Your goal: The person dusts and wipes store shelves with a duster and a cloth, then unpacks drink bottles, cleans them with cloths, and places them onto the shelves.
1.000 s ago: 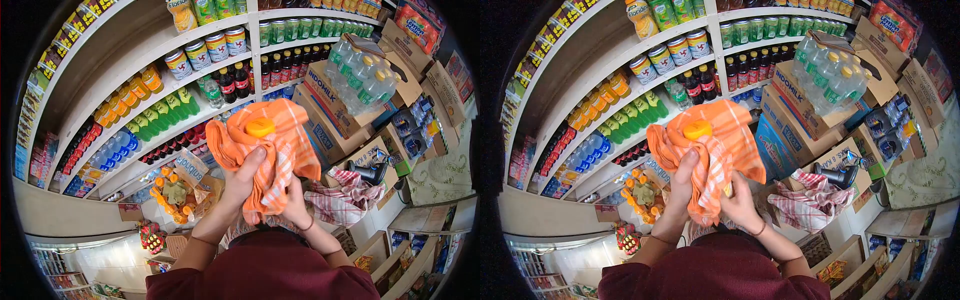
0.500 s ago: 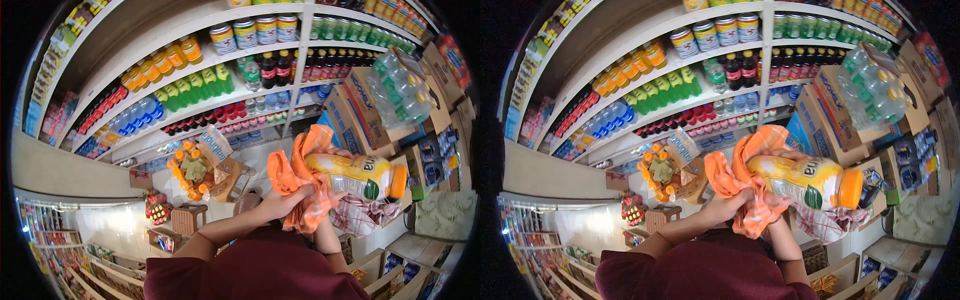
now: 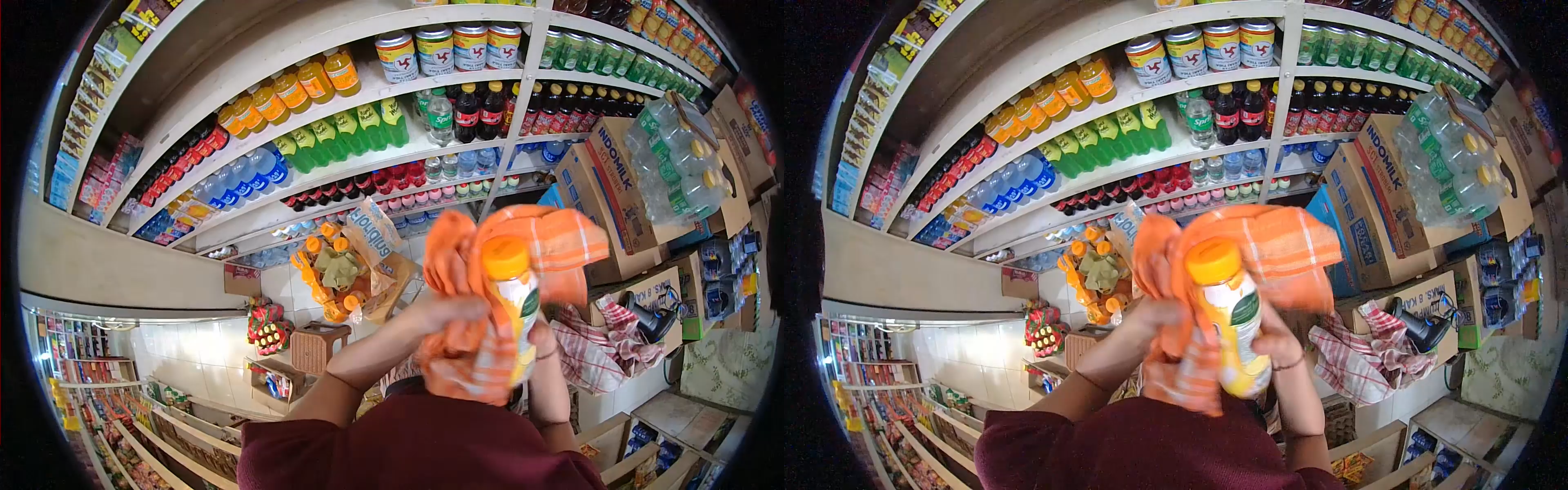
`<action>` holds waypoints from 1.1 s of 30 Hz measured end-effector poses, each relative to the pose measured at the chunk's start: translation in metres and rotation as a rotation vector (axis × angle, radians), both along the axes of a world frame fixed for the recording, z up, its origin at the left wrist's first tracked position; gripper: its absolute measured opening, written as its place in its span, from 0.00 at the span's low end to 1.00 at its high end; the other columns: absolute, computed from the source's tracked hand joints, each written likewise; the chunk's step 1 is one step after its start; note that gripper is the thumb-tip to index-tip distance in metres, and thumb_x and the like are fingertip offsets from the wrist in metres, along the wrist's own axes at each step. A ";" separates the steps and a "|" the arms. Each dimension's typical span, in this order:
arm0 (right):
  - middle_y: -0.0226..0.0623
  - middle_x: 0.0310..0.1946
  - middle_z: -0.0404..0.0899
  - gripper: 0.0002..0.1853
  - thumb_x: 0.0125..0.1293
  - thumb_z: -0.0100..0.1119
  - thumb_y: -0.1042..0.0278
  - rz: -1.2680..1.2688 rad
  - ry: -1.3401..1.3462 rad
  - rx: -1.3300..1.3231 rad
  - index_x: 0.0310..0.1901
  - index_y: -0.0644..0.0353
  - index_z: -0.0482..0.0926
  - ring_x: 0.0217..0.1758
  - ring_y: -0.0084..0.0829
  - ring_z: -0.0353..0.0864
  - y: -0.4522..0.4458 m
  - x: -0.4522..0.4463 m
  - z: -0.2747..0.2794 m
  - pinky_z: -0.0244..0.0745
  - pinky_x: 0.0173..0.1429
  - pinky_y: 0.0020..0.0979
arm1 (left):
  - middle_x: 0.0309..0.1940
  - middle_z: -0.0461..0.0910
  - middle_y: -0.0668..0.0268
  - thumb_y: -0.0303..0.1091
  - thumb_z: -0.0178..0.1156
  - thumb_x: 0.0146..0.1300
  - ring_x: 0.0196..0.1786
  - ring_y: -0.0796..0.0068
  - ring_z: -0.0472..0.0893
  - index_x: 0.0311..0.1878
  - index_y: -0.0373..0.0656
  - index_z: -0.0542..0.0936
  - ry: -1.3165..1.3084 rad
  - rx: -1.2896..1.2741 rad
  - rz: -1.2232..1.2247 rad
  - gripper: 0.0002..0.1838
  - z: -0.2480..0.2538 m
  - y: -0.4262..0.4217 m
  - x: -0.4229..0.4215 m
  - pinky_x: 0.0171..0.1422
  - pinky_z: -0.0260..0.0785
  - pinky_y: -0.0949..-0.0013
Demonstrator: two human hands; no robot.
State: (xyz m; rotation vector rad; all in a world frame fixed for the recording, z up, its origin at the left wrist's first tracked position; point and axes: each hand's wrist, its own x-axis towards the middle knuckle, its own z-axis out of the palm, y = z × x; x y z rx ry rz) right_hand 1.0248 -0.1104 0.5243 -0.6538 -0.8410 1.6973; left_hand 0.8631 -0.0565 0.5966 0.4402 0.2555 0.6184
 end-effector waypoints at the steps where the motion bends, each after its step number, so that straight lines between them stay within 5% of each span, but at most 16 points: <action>1: 0.37 0.51 0.73 0.34 0.43 0.70 0.55 0.004 0.029 -0.022 0.50 0.65 0.71 0.53 0.27 0.71 0.003 -0.008 0.001 0.65 0.57 0.30 | 0.49 0.73 0.59 0.31 0.66 0.49 0.52 0.70 0.73 0.58 0.36 0.64 -0.029 -0.015 -0.042 0.33 0.004 0.007 -0.005 0.57 0.66 0.66; 3: 0.37 0.52 0.72 0.33 0.44 0.70 0.56 -0.007 0.112 -0.098 0.51 0.65 0.70 0.54 0.27 0.71 0.007 -0.017 0.002 0.65 0.57 0.30 | 0.48 0.74 0.62 0.28 0.65 0.51 0.50 0.74 0.74 0.56 0.37 0.67 -0.084 -0.046 -0.127 0.29 0.013 0.021 -0.015 0.55 0.68 0.68; 5: 0.36 0.53 0.71 0.33 0.45 0.69 0.58 -0.086 0.151 -0.156 0.52 0.65 0.70 0.54 0.27 0.70 0.011 -0.025 0.001 0.65 0.57 0.31 | 0.47 0.75 0.63 0.28 0.63 0.53 0.49 0.75 0.74 0.55 0.38 0.68 0.281 0.421 0.201 0.26 0.009 0.016 -0.014 0.54 0.68 0.70; 7: 0.36 0.54 0.70 0.32 0.46 0.69 0.59 -0.206 0.123 -0.185 0.52 0.64 0.69 0.55 0.26 0.70 0.010 -0.030 0.002 0.65 0.57 0.31 | 0.45 0.75 0.64 0.28 0.62 0.55 0.47 0.77 0.75 0.52 0.38 0.70 0.420 0.454 0.352 0.21 0.018 0.019 -0.021 0.52 0.69 0.71; 9: 0.36 0.55 0.70 0.32 0.47 0.68 0.61 -0.301 -0.196 -0.040 0.53 0.64 0.68 0.55 0.26 0.69 0.005 -0.037 0.005 0.65 0.57 0.31 | 0.44 0.76 0.66 0.27 0.61 0.55 0.46 0.78 0.75 0.50 0.37 0.71 0.479 0.559 0.557 0.19 0.005 0.033 -0.024 0.52 0.69 0.71; 10: 0.38 0.50 0.73 0.24 0.49 0.64 0.68 -0.326 -0.491 0.158 0.50 0.64 0.71 0.52 0.30 0.73 0.003 -0.041 0.006 0.65 0.56 0.32 | 0.44 0.76 0.62 0.34 0.60 0.56 0.46 0.72 0.76 0.47 0.36 0.74 0.599 0.562 0.567 0.17 0.000 0.035 -0.026 0.51 0.69 0.67; 13: 0.42 0.45 0.75 0.20 0.49 0.62 0.71 -0.329 -0.743 0.275 0.47 0.63 0.74 0.47 0.35 0.75 0.006 -0.051 0.019 0.67 0.53 0.33 | 0.44 0.76 0.56 0.46 0.56 0.58 0.47 0.60 0.76 0.43 0.35 0.76 0.675 1.398 0.695 0.21 0.004 0.053 -0.041 0.54 0.66 0.58; 14: 0.45 0.40 0.76 0.17 0.50 0.61 0.68 -0.346 -0.770 0.313 0.43 0.60 0.76 0.43 0.40 0.76 0.004 -0.051 0.007 0.68 0.49 0.34 | 0.51 0.71 0.48 0.55 0.51 0.58 0.56 0.48 0.70 0.45 0.35 0.77 0.605 1.546 0.605 0.29 0.007 0.056 -0.045 0.58 0.60 0.51; 17: 0.42 0.45 0.75 0.23 0.54 0.57 0.57 -0.368 -0.475 0.245 0.50 0.58 0.72 0.45 0.40 0.75 0.005 -0.060 -0.003 0.69 0.51 0.35 | 0.62 0.61 0.46 0.57 0.50 0.58 0.65 0.46 0.59 0.52 0.37 0.75 0.836 1.828 0.670 0.32 0.008 0.039 -0.039 0.62 0.55 0.50; 18: 0.41 0.47 0.74 0.25 0.55 0.56 0.54 -0.369 -0.301 0.165 0.53 0.58 0.70 0.46 0.40 0.75 0.007 -0.064 -0.006 0.68 0.53 0.35 | 0.68 0.48 0.46 0.53 0.55 0.57 0.69 0.44 0.51 0.59 0.38 0.69 0.764 1.761 0.580 0.33 -0.002 0.038 -0.039 0.65 0.51 0.51; 21: 0.40 0.56 0.68 0.34 0.60 0.47 0.43 -0.268 0.563 -0.318 0.62 0.58 0.58 0.55 0.40 0.72 0.024 -0.076 -0.014 0.66 0.62 0.39 | 0.67 0.50 0.48 0.41 0.62 0.54 0.68 0.49 0.53 0.63 0.37 0.63 0.678 1.365 0.382 0.35 -0.008 0.013 -0.043 0.67 0.51 0.55; 23: 0.39 0.56 0.68 0.34 0.59 0.49 0.45 -0.237 0.701 -0.370 0.62 0.58 0.59 0.55 0.39 0.72 0.034 -0.076 -0.010 0.66 0.61 0.39 | 0.62 0.57 0.51 0.35 0.62 0.54 0.64 0.56 0.59 0.62 0.37 0.63 0.565 1.055 0.306 0.33 -0.005 0.022 -0.040 0.64 0.56 0.59; 27: 0.39 0.55 0.69 0.34 0.57 0.52 0.48 -0.245 0.527 -0.259 0.61 0.59 0.59 0.55 0.38 0.72 0.044 -0.082 -0.009 0.66 0.61 0.38 | 0.54 0.70 0.58 0.24 0.61 0.55 0.55 0.71 0.71 0.60 0.35 0.63 0.378 0.385 0.134 0.29 -0.004 0.023 -0.045 0.58 0.66 0.67; 28: 0.39 0.55 0.69 0.34 0.57 0.53 0.49 -0.275 0.429 -0.217 0.61 0.59 0.59 0.54 0.37 0.72 0.044 -0.082 -0.006 0.66 0.60 0.38 | 0.49 0.74 0.61 0.22 0.58 0.56 0.49 0.74 0.75 0.56 0.35 0.66 0.312 0.620 0.266 0.23 -0.006 0.030 -0.042 0.55 0.68 0.70; 32: 0.39 0.54 0.70 0.34 0.55 0.56 0.52 -0.379 -0.069 -0.030 0.60 0.60 0.60 0.54 0.36 0.72 0.028 -0.086 0.005 0.67 0.60 0.37 | 0.49 0.74 0.59 0.27 0.59 0.57 0.48 0.70 0.76 0.54 0.34 0.68 0.333 0.537 0.400 0.22 -0.005 0.034 -0.048 0.55 0.69 0.67; 33: 0.39 0.53 0.70 0.34 0.54 0.56 0.52 -0.392 -0.192 0.017 0.59 0.60 0.60 0.54 0.35 0.72 0.026 -0.088 0.007 0.67 0.60 0.36 | 0.49 0.74 0.57 0.28 0.60 0.55 0.48 0.65 0.77 0.54 0.34 0.68 0.564 0.702 0.386 0.23 -0.001 0.029 -0.050 0.55 0.69 0.66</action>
